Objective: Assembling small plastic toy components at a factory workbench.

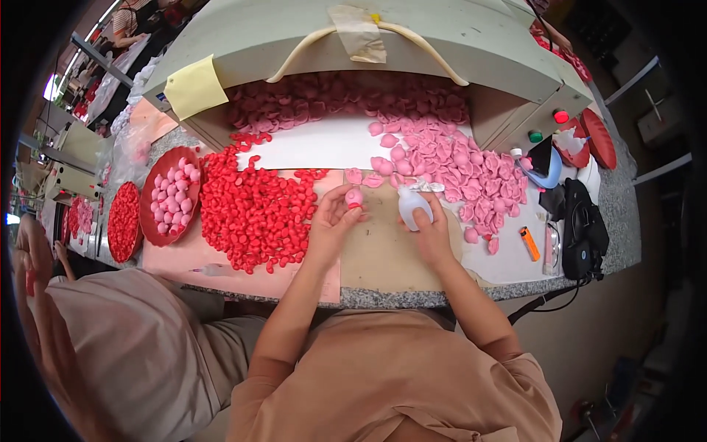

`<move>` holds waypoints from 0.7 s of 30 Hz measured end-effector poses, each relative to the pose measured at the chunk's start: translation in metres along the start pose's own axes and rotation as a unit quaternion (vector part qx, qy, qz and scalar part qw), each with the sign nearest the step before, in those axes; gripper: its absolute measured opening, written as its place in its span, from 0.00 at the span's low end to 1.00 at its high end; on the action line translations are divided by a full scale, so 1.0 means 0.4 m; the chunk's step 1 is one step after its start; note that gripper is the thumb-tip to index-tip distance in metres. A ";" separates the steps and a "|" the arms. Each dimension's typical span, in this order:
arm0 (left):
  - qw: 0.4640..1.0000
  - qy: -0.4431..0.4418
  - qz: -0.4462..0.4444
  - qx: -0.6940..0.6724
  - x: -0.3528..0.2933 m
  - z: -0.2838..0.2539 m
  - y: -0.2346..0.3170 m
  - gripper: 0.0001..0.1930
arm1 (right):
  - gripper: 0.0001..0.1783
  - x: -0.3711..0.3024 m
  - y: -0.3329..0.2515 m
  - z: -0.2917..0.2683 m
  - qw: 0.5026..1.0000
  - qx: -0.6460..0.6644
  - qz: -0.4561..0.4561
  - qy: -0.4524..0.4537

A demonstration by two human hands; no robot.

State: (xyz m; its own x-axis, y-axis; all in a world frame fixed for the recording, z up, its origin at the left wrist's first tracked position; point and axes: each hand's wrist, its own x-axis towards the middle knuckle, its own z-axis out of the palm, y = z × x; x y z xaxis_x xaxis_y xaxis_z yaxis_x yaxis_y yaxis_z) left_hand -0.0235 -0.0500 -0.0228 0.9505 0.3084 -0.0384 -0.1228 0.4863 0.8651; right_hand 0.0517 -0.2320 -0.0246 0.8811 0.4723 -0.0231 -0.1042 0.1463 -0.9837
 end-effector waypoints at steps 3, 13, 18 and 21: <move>1.000 0.012 0.000 -0.003 -0.006 0.002 -0.005 0.22 | 0.15 -0.011 0.015 -0.006 0.999 0.031 0.000 0.028; 0.993 0.036 0.029 0.108 -0.002 0.000 0.004 0.26 | 0.16 -0.024 0.011 -0.010 0.999 0.003 -0.042 0.025; 0.983 0.047 0.040 0.174 -0.004 -0.008 -0.004 0.23 | 0.15 -0.032 -0.008 0.001 0.997 -0.034 -0.037 0.051; 0.981 0.054 0.046 0.180 -0.002 -0.007 -0.006 0.22 | 0.15 -0.025 -0.010 0.003 0.997 -0.021 -0.028 0.062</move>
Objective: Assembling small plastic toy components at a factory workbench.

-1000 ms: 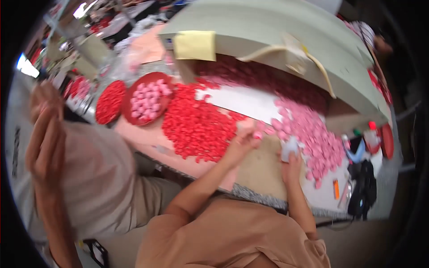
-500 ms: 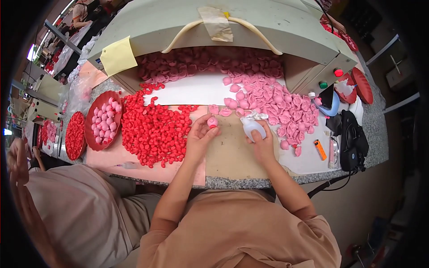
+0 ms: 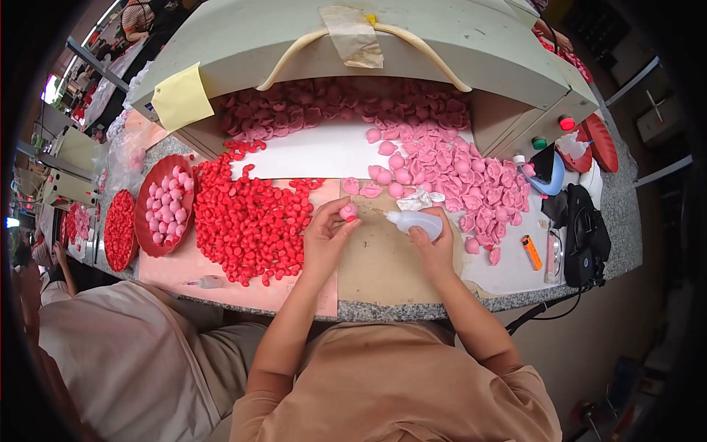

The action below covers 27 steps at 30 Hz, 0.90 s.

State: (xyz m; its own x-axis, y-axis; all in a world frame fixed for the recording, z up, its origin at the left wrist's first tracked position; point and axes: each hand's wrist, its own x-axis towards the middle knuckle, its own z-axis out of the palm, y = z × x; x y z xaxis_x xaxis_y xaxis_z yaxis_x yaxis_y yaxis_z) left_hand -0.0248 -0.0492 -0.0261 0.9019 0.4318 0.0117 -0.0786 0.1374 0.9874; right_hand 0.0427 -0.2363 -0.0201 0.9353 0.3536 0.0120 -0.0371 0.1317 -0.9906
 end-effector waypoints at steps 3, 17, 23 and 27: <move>1.000 -0.002 -0.004 0.009 0.001 0.000 -0.002 0.21 | 0.15 0.000 0.006 0.001 1.000 0.009 -0.014 0.013; 0.999 -0.006 0.022 0.046 0.003 0.003 -0.013 0.21 | 0.15 -0.009 -0.004 0.015 0.994 -0.083 -0.068 -0.015; 1.000 -0.004 0.004 0.025 0.010 0.004 0.003 0.21 | 0.15 -0.005 0.004 0.009 0.995 -0.083 -0.052 -0.012; 0.999 0.005 -0.047 -0.002 0.009 0.007 0.016 0.22 | 0.15 -0.002 0.009 0.006 0.996 -0.076 -0.053 -0.010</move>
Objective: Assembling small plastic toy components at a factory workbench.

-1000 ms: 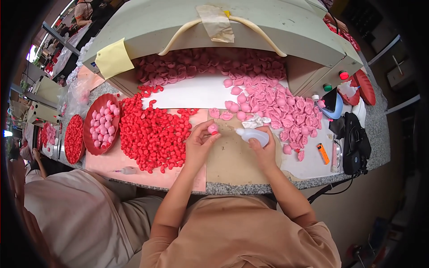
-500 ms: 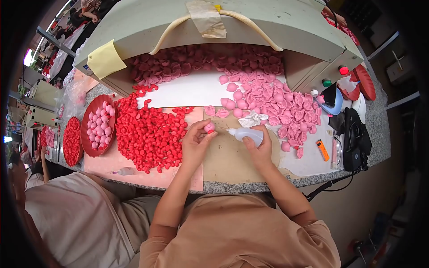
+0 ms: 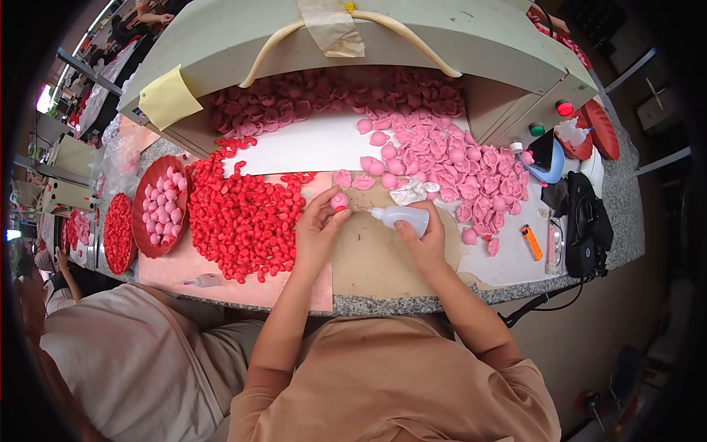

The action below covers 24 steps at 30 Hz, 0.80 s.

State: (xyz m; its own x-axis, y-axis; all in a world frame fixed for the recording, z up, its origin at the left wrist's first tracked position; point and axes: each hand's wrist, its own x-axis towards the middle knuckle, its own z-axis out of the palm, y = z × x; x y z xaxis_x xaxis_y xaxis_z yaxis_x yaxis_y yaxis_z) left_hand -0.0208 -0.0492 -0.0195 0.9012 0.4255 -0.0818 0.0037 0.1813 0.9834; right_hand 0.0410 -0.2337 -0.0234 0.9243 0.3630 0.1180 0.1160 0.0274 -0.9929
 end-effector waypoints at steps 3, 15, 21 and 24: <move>1.000 -0.001 -0.003 -0.003 -0.001 0.000 0.002 0.22 | 0.14 -0.002 -0.001 0.002 1.000 -0.007 0.001 0.004; 1.000 -0.020 -0.004 0.009 0.002 -0.007 -0.011 0.21 | 0.15 0.000 -0.011 0.004 0.999 -0.037 -0.005 0.000; 0.999 -0.022 0.007 0.031 0.001 -0.007 -0.013 0.20 | 0.17 0.003 -0.003 0.010 0.999 -0.036 -0.026 0.014; 0.999 -0.024 0.002 0.033 -0.001 -0.002 -0.005 0.21 | 0.17 0.004 -0.007 0.008 0.998 -0.046 -0.029 0.014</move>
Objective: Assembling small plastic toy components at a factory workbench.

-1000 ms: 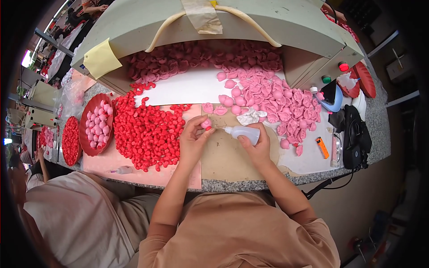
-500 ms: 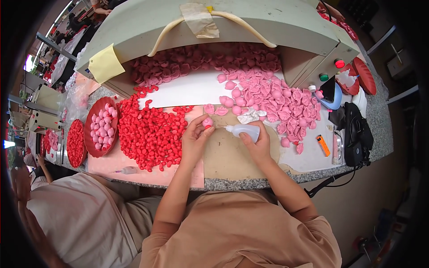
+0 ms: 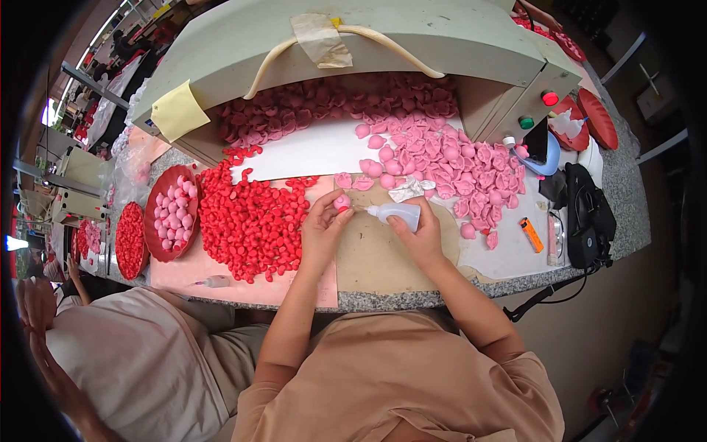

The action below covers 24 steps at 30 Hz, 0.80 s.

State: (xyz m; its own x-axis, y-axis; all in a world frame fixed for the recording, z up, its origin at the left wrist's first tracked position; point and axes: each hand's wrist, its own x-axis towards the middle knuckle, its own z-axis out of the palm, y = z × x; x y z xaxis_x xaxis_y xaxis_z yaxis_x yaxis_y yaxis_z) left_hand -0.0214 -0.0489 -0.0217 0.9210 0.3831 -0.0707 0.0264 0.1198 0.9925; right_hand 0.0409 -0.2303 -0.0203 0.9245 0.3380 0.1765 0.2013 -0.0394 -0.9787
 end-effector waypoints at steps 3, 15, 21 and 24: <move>1.000 -0.001 0.004 -0.011 -0.001 0.002 0.002 0.21 | 0.17 0.000 0.016 0.000 1.000 0.012 0.001 0.008; 1.000 -0.006 0.017 -0.019 -0.001 0.003 0.004 0.20 | 0.17 0.000 0.003 0.000 1.000 0.006 -0.002 0.001; 0.999 -0.006 0.023 -0.027 0.000 0.003 0.003 0.20 | 0.17 0.000 -0.003 -0.001 1.000 0.016 -0.002 0.001; 0.999 -0.005 0.028 -0.028 0.001 0.002 -0.002 0.20 | 0.15 -0.002 -0.005 -0.005 1.000 0.010 0.000 -0.020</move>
State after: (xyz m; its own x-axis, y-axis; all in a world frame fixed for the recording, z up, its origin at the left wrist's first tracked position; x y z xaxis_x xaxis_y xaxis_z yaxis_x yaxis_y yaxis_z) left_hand -0.0206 -0.0496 -0.0222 0.9244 0.3811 -0.0131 -0.0476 0.1492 0.9877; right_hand 0.0403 -0.2323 -0.0184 0.9104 0.3762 0.1722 0.1940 -0.0205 -0.9808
